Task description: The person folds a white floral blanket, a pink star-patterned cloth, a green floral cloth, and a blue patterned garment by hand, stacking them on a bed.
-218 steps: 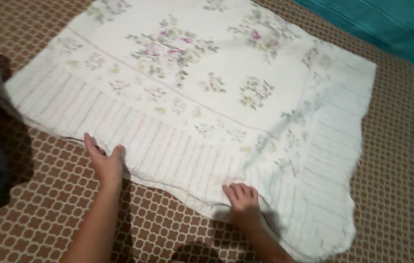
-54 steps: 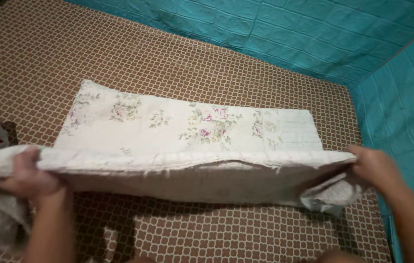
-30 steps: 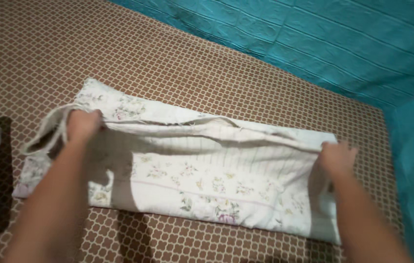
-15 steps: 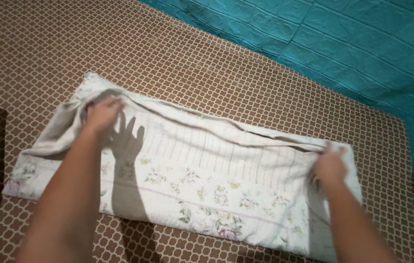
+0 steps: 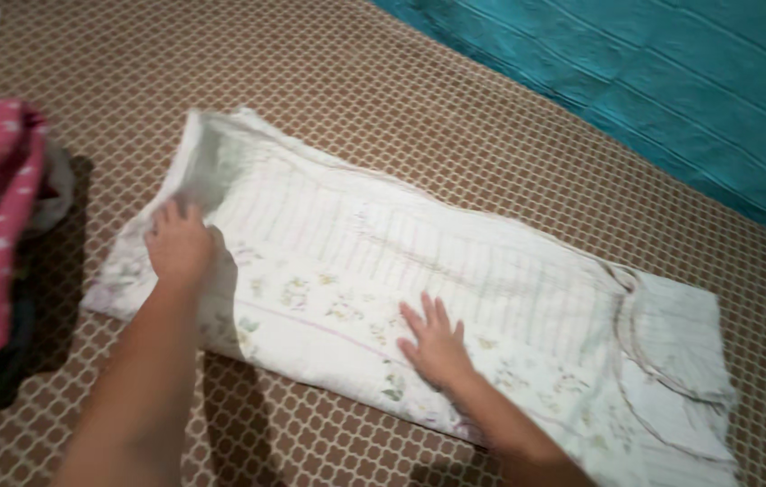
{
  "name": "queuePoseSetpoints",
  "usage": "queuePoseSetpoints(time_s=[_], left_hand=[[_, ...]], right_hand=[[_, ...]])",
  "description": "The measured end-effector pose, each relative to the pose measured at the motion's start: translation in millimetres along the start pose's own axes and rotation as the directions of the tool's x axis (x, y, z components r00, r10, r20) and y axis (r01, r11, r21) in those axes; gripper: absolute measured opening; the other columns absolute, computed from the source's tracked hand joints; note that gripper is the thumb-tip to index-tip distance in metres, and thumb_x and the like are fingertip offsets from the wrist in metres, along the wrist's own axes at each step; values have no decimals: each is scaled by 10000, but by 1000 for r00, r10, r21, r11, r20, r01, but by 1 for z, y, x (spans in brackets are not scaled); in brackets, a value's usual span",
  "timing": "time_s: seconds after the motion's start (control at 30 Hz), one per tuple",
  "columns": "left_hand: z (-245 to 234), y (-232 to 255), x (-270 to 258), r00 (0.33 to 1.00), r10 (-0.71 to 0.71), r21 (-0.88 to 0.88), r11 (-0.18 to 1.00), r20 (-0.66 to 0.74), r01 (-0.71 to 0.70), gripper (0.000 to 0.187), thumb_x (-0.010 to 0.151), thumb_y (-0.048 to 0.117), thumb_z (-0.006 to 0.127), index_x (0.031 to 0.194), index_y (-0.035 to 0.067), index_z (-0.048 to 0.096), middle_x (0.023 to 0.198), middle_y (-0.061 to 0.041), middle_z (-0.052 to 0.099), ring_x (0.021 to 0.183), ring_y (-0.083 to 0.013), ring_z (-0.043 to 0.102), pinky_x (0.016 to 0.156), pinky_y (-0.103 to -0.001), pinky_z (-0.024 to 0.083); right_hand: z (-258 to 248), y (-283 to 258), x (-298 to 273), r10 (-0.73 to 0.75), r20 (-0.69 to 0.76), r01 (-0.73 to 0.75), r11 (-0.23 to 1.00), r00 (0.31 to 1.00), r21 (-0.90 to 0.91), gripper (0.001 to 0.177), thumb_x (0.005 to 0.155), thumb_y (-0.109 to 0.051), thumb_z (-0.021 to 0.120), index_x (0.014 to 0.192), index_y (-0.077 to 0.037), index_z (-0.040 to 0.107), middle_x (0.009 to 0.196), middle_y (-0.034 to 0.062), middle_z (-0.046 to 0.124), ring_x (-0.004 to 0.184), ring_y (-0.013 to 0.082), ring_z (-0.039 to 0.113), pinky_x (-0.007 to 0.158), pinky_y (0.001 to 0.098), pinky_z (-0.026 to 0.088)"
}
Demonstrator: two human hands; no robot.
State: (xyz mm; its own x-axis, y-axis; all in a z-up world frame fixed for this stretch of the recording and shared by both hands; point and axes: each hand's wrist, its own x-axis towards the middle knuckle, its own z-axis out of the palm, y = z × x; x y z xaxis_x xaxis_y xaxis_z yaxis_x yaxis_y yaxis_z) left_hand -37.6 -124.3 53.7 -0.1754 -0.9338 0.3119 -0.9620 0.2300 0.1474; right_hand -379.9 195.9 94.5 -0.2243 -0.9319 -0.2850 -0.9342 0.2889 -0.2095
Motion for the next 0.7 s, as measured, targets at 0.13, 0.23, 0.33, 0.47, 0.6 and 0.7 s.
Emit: queuePoseSetpoints(time_s=[0.13,0.23,0.33,0.47,0.6,0.7], left_hand=[[-10,-41,6,961,-271,-115,955,50,275,568,918,272,658,1402,20,500,1530,-233,473,1457,-394,401,1107,-608,367],[-5,-71,8,890,-404,-251,857,212,449,947,817,396,737,1553,-6,296,1526,-294,414,1423,-443,357,1112,-595,302],[23,-98,30,778,-421,-344,723,467,599,1006,795,460,781,1525,-60,322,1481,-325,457,1378,-445,435,1101,-538,365],[51,-106,54,861,-373,-548,664,347,508,1101,767,546,839,1487,-133,357,1420,-365,515,1318,-447,539,1086,-462,448],[12,-78,61,799,-400,-449,672,449,589,940,731,540,846,1369,-79,538,1353,-304,606,1215,-426,624,1026,-489,494],[-13,-56,60,840,-338,-311,817,424,485,614,833,488,791,1273,68,710,1254,-227,705,1165,-389,666,1024,-508,505]], right_hand=[[17,-34,-10,24,56,-16,991,998,-136,706,991,-563,499,1600,-335,226,1705,122,0,1553,396,18,1126,769,137],[18,-30,-11,26,33,-21,991,999,-135,726,978,-586,493,1602,-356,203,1706,101,-19,1558,383,-14,1134,760,108],[22,-28,-8,56,38,-50,989,998,-140,733,964,-599,502,1596,-378,204,1708,76,-22,1564,357,-30,1142,751,95],[35,-28,-8,130,-4,-130,989,992,-73,731,927,-588,532,1576,-395,256,1710,28,20,1572,302,-20,1160,727,59],[58,-29,-16,173,-95,-174,985,980,-3,679,950,-545,514,1565,-351,301,1706,12,72,1570,279,-3,1155,717,27],[69,-25,-18,145,-148,-147,989,978,-5,664,968,-524,495,1570,-323,301,1702,18,84,1566,277,7,1154,713,19]])
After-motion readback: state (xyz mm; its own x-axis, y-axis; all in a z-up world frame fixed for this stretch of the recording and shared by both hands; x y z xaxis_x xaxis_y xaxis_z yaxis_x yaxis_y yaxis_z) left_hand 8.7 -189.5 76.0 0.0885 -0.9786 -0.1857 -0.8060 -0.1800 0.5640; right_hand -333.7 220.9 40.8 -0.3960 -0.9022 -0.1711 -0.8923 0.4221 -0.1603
